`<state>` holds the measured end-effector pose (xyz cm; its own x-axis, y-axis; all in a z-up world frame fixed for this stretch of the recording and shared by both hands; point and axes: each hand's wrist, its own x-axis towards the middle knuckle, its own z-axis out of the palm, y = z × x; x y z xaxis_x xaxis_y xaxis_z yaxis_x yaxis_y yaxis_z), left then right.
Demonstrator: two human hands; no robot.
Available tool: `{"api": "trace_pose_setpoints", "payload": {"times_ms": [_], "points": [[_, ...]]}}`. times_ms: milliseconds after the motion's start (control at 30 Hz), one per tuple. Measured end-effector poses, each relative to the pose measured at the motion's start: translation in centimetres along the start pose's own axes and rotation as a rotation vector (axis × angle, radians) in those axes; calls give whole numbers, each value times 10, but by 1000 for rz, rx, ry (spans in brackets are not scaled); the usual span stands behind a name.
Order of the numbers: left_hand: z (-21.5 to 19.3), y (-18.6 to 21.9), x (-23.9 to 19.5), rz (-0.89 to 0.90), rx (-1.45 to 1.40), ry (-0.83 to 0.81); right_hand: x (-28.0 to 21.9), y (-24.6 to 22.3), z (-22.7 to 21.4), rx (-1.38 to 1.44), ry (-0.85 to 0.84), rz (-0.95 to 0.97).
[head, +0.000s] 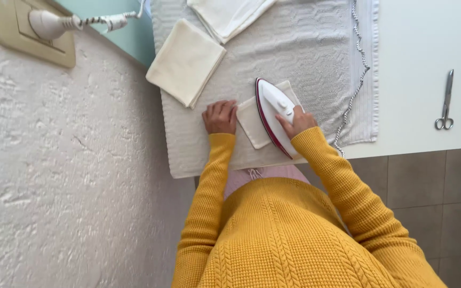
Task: The person irons several small, folded white fabric pieces on a white towel using a white and red iron. They handle the fabric pieces one at a time, smoothing them with the iron and stacking them on the table.
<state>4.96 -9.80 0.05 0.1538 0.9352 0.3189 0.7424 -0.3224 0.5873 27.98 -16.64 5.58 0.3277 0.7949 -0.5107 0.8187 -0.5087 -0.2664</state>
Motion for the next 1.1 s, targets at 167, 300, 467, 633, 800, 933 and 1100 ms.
{"api": "trace_pose_setpoints", "payload": {"times_ms": [167,300,467,633,800,933,1100], "points": [[34,-4,5,29,61,-39,2,-2,0,4,-16,30],[41,-6,5,78,160,-87,1,-2,1,-4,-31,37],[65,-19,-1,194,285,-28,7,1,6,-16,-25,20],[60,-27,-8,31,174,-34,8,3,6,-46,-19,5],[28,-1,5,58,29,-30,3,-2,-1,11,-43,33],[32,7,6,70,101,-68,7,1,2,-20,-23,20],[43,3,2,53,166,-88,5,3,4,-15,-23,4]]}}
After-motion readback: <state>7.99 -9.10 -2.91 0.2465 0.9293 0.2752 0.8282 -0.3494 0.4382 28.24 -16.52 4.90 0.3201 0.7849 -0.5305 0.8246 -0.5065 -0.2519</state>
